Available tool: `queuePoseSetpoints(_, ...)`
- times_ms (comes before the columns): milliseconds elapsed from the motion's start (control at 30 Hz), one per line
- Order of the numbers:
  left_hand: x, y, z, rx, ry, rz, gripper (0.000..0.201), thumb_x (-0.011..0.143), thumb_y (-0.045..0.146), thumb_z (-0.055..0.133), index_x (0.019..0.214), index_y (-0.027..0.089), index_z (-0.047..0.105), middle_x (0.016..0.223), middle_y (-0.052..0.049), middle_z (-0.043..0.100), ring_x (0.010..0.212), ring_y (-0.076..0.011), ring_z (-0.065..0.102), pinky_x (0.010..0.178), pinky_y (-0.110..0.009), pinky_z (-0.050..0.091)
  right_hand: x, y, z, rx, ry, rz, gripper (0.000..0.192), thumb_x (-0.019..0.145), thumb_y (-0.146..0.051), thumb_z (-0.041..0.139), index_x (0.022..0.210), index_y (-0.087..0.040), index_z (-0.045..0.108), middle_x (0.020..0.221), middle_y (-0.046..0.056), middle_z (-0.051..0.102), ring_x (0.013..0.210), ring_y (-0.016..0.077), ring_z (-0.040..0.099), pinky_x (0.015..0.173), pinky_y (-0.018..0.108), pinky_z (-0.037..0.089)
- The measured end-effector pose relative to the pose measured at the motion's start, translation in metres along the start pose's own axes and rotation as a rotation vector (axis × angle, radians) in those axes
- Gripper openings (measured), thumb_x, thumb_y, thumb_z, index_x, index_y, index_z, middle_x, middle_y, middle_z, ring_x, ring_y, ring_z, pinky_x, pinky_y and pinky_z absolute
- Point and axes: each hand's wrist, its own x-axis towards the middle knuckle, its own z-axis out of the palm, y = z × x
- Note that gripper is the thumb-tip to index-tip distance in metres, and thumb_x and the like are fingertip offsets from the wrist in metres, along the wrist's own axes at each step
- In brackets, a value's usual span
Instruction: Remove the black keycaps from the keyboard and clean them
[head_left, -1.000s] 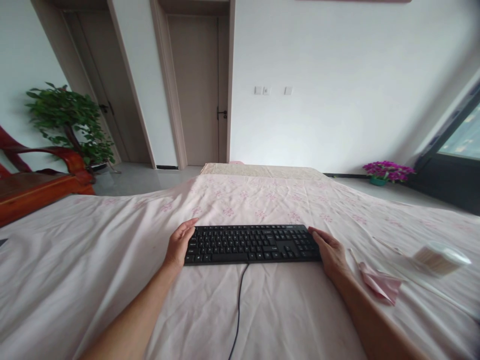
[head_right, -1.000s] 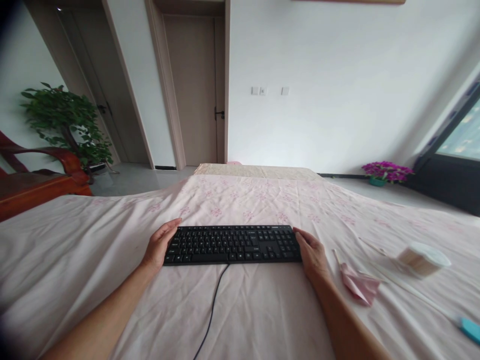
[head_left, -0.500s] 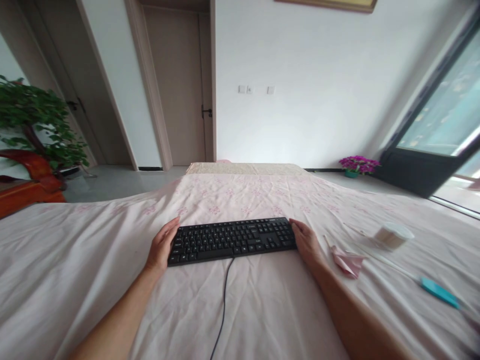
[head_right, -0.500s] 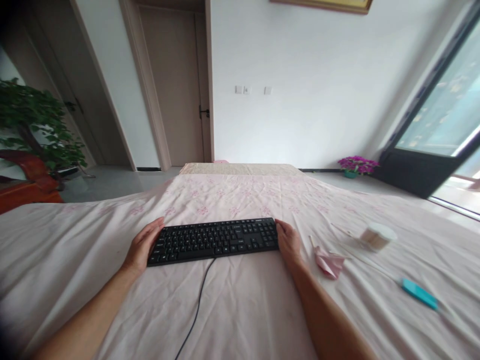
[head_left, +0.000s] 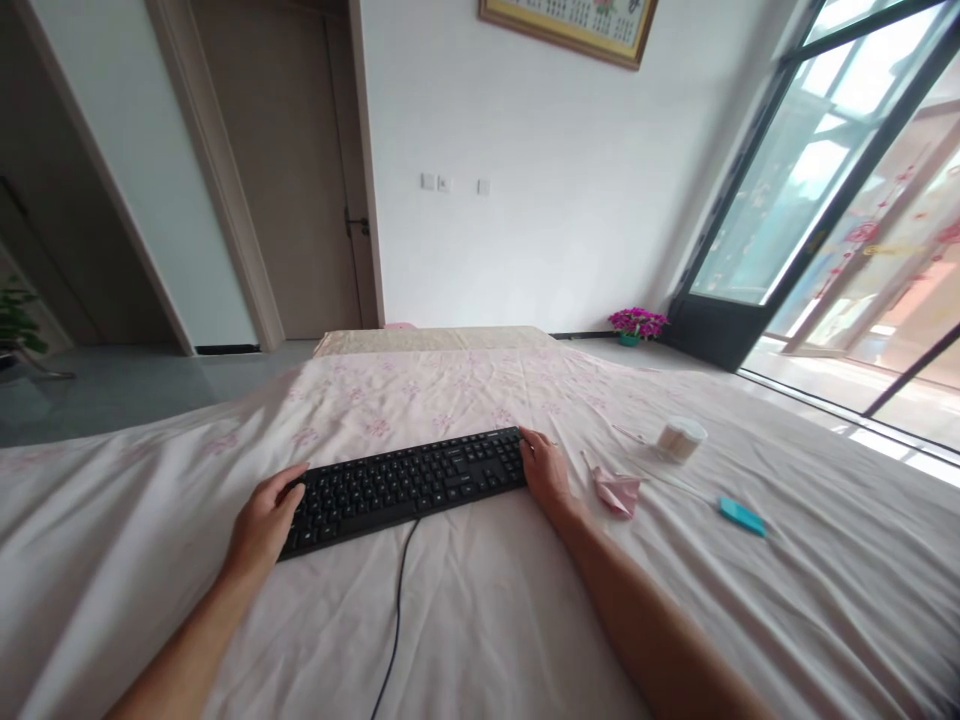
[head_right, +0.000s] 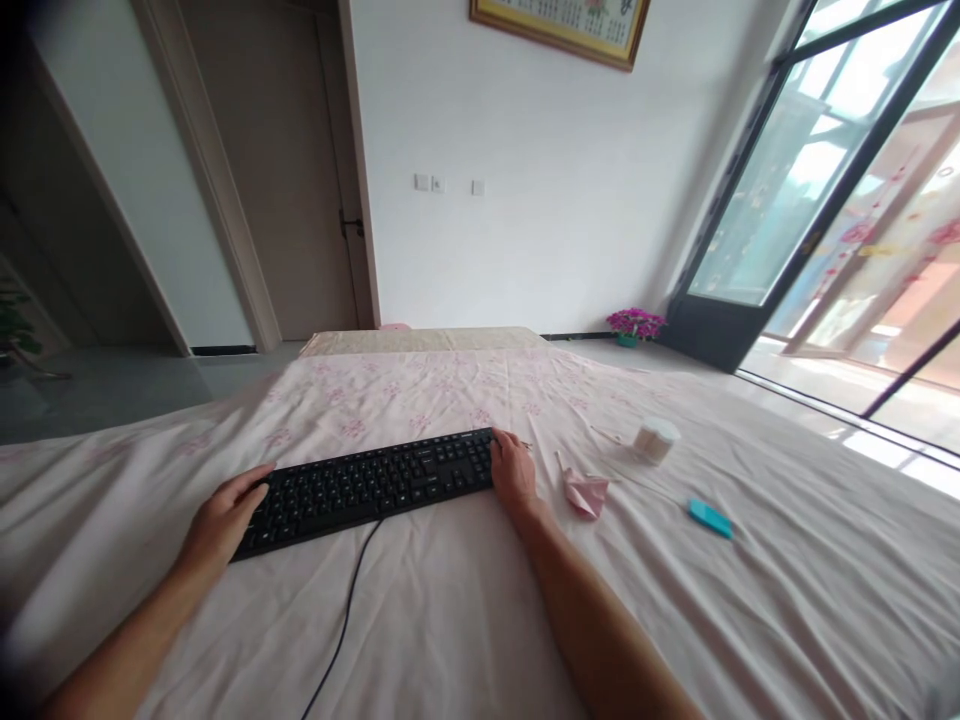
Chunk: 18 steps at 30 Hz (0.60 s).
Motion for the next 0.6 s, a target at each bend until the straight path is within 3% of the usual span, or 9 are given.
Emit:
queuePoseSetpoints(167,-0.002,0.003,0.000,-0.068,-0.097,-0.038,0.053,0.078,0.045,0.055,0.127,0.022,0.056,0.131,-0.008,0.056,0.123,-0.0268,0.048,0.107,-0.040,0.034,0.002,0.004,0.004,0.001,0.001,0.094,0.043,0.091,-0.035,0.038,0.128,-0.021,0.055,0.122,0.009,0.061,0.114,0.0251,0.055,0.099,0.038,0.039)
queuePoseSetpoints(367,-0.005,0.016,0.009,-0.168,-0.071,-0.063,0.050,0.078,0.045,0.057,0.125,0.026,0.057,0.136,-0.006,0.052,0.128,-0.0260,0.044,0.109,-0.038,0.031,0.008,0.011,0.004,0.105,-0.018,0.125,0.048,0.090,-0.040,0.038,0.130,-0.019,0.053,0.125,0.009,0.060,0.115,0.0244,0.055,0.098,0.037,0.040)
queuePoseSetpoints(600,0.004,0.026,0.030,0.034,-0.080,0.015,0.054,0.085,0.048,0.044,0.130,0.020,0.051,0.140,-0.008,0.047,0.130,-0.0246,0.041,0.112,-0.039,0.027,0.041,0.017,-0.003,-0.095,-0.165,0.041,0.048,0.094,-0.039,0.026,0.119,-0.020,0.062,0.117,0.005,0.065,0.109,0.0220,0.058,0.089,0.028,0.043)
